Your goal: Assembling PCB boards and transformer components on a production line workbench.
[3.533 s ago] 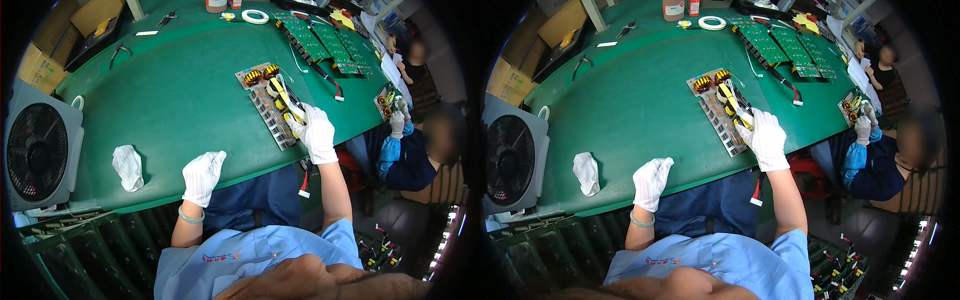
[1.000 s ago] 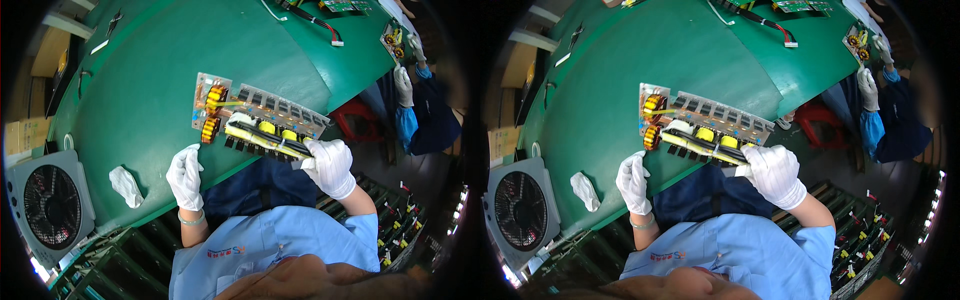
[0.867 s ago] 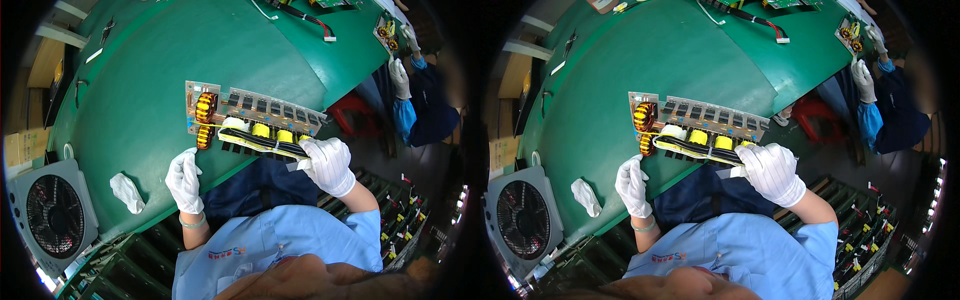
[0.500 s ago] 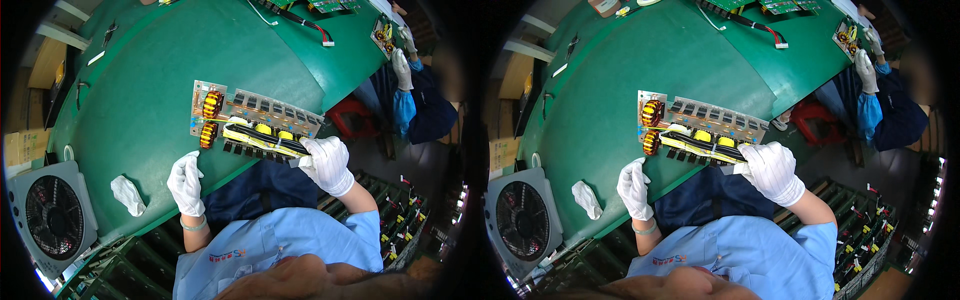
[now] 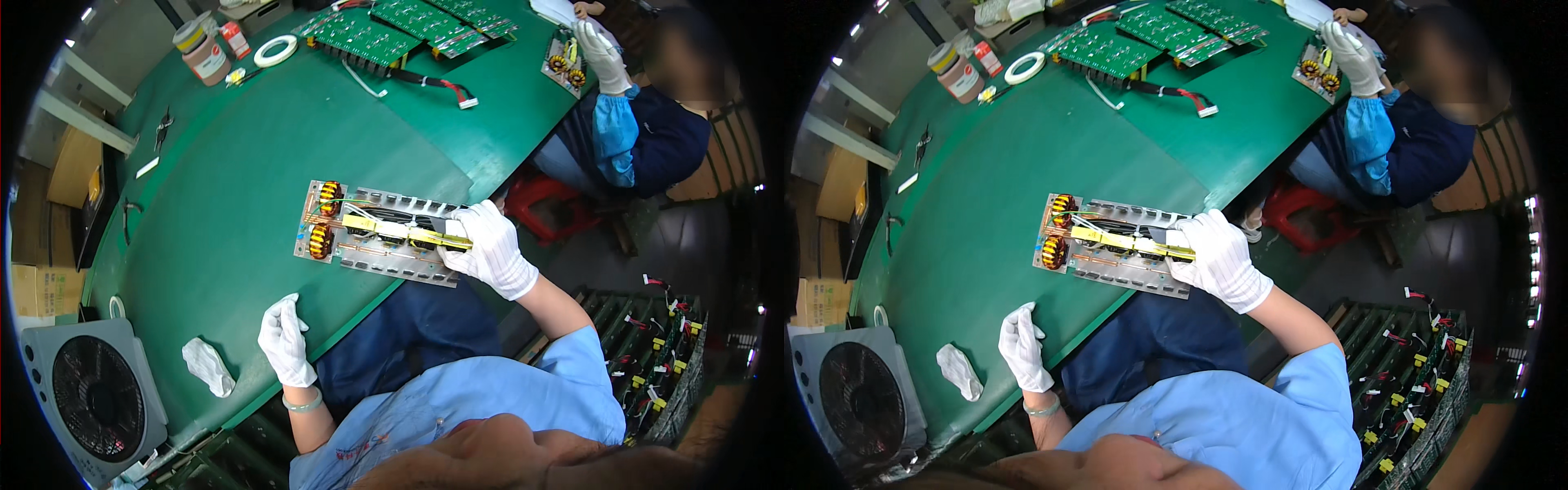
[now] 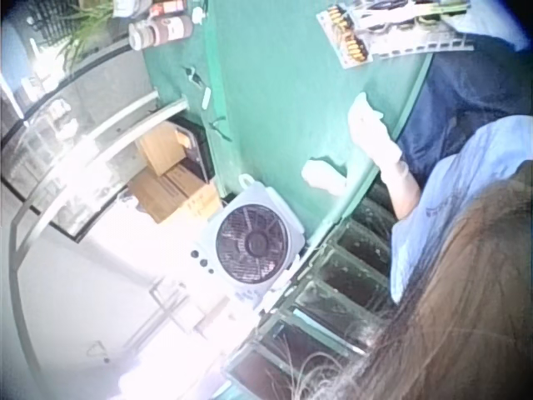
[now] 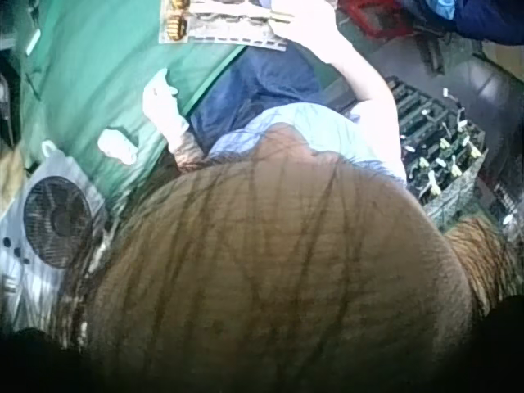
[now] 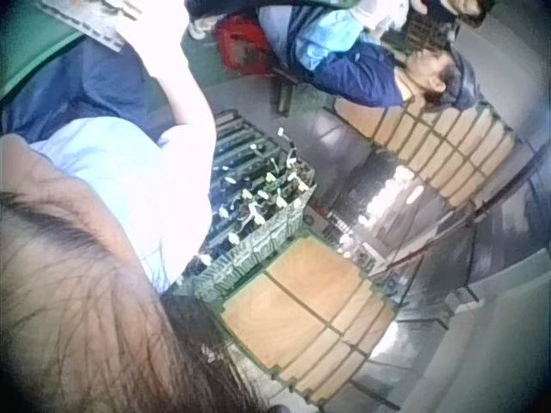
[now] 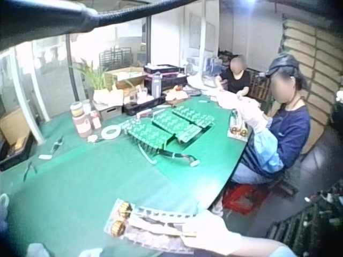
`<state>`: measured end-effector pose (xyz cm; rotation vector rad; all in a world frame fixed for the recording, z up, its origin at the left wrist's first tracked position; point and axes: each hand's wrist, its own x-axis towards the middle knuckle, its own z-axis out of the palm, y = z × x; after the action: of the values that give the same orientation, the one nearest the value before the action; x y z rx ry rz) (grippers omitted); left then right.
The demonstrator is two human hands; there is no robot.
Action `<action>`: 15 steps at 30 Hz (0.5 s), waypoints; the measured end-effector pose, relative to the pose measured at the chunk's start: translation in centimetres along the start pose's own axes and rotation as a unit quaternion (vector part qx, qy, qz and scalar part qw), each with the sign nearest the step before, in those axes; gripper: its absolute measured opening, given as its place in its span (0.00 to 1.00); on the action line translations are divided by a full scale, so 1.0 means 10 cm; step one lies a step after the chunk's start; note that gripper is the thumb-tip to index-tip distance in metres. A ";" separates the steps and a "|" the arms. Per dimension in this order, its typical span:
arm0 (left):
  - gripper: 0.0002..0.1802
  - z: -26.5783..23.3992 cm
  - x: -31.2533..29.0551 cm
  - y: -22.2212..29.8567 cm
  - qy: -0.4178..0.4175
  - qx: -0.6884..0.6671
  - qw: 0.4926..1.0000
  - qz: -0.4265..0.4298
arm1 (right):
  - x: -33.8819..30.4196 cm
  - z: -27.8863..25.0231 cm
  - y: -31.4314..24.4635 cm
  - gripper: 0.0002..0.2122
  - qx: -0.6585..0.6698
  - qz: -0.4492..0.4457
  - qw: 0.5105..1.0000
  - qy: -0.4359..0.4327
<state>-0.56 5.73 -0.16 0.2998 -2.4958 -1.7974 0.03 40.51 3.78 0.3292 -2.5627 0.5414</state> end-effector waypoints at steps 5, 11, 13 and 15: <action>0.10 0.00 -0.01 0.02 0.000 0.016 1.000 -0.006 | -0.10 -0.32 0.25 0.14 -0.099 0.027 0.994 0.027; 0.11 0.05 -0.01 0.08 0.007 0.046 0.999 0.020 | -0.47 -0.59 0.92 0.18 -0.169 0.139 0.970 0.104; 0.11 0.05 0.00 0.08 0.003 0.052 0.998 0.023 | -0.54 -0.68 1.16 0.19 -0.190 0.169 0.958 0.133; 0.11 0.09 0.02 0.07 0.001 0.056 0.998 0.027 | -0.62 -0.70 1.44 0.20 -0.216 0.191 0.946 0.150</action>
<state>-0.98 6.79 0.24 0.2357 -2.5821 -1.6392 3.52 57.20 1.70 -0.3832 -2.3626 0.1286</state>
